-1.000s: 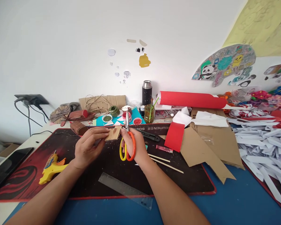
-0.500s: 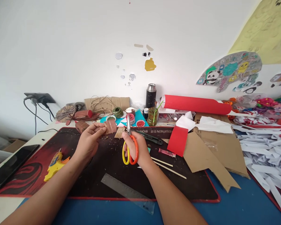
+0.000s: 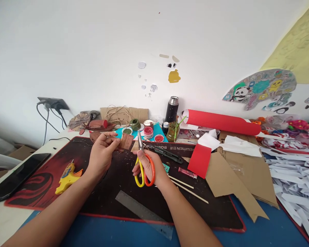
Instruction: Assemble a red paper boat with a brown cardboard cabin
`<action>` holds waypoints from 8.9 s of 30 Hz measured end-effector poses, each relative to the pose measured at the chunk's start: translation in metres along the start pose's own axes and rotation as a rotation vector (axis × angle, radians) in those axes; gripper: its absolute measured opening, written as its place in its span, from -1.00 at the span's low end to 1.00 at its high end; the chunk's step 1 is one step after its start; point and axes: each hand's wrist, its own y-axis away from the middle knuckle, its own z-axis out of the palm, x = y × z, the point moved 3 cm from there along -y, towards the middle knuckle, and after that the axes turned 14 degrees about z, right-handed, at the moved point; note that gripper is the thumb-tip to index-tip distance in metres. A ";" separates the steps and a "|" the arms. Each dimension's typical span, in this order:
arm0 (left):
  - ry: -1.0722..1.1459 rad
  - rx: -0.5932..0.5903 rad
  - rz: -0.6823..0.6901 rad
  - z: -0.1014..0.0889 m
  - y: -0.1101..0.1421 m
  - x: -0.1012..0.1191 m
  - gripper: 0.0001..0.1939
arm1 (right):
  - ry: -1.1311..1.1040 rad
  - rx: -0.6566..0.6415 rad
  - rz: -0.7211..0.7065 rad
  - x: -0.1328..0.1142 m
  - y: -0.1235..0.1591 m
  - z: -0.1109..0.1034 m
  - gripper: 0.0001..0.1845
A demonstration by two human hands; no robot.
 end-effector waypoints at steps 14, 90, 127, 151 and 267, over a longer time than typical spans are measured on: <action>0.062 -0.123 -0.144 0.019 0.013 -0.001 -0.60 | -0.109 0.139 -0.047 -0.004 -0.002 -0.011 -0.39; -0.051 -0.089 -0.143 0.008 0.002 0.007 -0.70 | 0.420 0.222 -0.211 0.001 0.008 -0.001 -0.46; -0.035 -0.090 -0.286 0.013 0.007 0.004 -0.64 | 1.017 0.489 -0.305 -0.004 0.010 0.002 -0.63; 0.123 -0.230 -0.350 0.017 0.011 -0.005 -0.53 | 0.005 0.213 -0.102 -0.006 -0.002 -0.014 -0.41; 0.109 -0.021 -0.206 -0.003 -0.007 -0.010 -0.55 | 0.193 0.017 -0.096 0.002 0.007 0.003 -0.27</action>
